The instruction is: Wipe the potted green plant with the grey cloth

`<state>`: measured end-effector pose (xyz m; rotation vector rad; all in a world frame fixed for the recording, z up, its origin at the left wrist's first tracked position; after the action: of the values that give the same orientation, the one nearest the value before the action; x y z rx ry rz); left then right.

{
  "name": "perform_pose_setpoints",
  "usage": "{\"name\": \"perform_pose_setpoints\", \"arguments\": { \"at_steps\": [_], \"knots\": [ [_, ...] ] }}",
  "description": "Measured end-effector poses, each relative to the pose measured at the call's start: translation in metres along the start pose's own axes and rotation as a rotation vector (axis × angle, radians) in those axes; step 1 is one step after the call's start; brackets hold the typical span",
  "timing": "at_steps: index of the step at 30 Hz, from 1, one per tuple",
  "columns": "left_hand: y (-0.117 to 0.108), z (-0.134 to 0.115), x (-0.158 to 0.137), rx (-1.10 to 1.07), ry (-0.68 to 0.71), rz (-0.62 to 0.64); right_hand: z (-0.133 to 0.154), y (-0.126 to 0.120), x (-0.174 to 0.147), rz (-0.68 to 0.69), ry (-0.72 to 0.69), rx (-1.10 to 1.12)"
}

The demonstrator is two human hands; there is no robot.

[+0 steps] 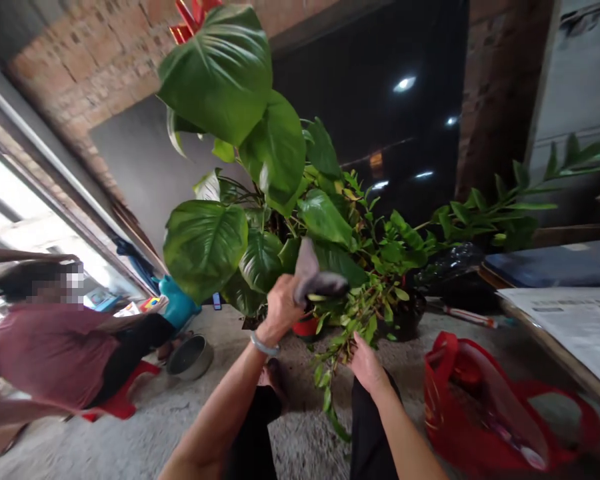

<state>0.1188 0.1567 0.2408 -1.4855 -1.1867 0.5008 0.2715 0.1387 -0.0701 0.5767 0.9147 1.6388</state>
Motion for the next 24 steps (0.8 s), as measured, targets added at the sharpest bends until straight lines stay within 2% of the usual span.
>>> {"name": "perform_pose_setpoints", "arguments": {
  "at_steps": [2,3,4,5,6,7,10,11,12,13,15,17,19,20,21,22,24],
  "knots": [
    [0.063,0.006,-0.023,0.017,0.016,0.361,0.001,-0.003,-0.003,-0.017,0.008,0.004],
    [0.083,0.008,-0.043,0.003,0.041,0.504,0.002,-0.004,-0.005,-0.022,0.012,0.005],
    [0.092,0.01,-0.062,-0.022,0.068,0.585,0.003,-0.006,-0.006,-0.024,0.016,0.006],
    [0.087,0.011,-0.077,-0.054,0.099,0.601,0.004,-0.007,-0.007,-0.024,0.021,0.007],
    [0.071,0.011,-0.085,-0.086,0.128,0.542,0.005,-0.008,-0.007,-0.021,0.025,0.007],
    [0.044,0.013,-0.087,-0.111,0.147,0.421,0.007,-0.008,-0.007,-0.017,0.029,0.006],
    [-0.046,0.03,-0.068,-0.07,0.071,-0.046,0.007,-0.008,-0.004,-0.014,0.046,0.0],
    [-0.062,0.039,-0.057,-0.016,0.002,-0.137,0.006,-0.007,-0.002,-0.014,0.052,-0.004],
    [-0.067,0.049,-0.043,0.043,-0.078,-0.169,0.004,-0.006,-0.001,-0.016,0.057,-0.006],
    [-0.06,0.06,-0.028,0.097,-0.154,-0.144,0.003,-0.005,0.0,-0.017,0.059,-0.008],
    [-0.019,0.081,-0.008,0.162,-0.267,0.028,0.0,-0.003,0.001,-0.019,0.057,-0.009],
    [0.034,0.096,-0.012,0.175,-0.323,0.23,-0.001,-0.003,0.0,-0.025,0.049,-0.005],
    [0.071,0.099,-0.033,0.153,-0.3,0.36,0.0,-0.005,-0.001,-0.033,0.044,-0.002],
    [0.076,0.095,-0.044,0.136,-0.266,0.377,0.001,-0.006,-0.002,-0.036,0.044,-0.002],
    [0.072,0.09,-0.053,0.12,-0.225,0.358,0.002,-0.007,-0.002,-0.035,0.046,-0.004],
    [0.057,0.085,-0.058,0.108,-0.188,0.304,0.003,-0.008,-0.002,-0.031,0.05,-0.007],
    [0.01,0.077,-0.054,0.106,-0.151,0.119,0.004,-0.008,0.0,-0.015,0.053,-0.016]
  ]
}}
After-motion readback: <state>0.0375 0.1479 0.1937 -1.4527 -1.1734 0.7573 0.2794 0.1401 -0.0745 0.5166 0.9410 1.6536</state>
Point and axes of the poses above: each hand's wrist, its own x-axis towards the middle knuckle, its own y-axis out of the palm, z = x × y, the point moved 10 cm from there along x, towards the middle knuckle, and after that the axes turned 14 degrees about z, right-handed, at the moved point
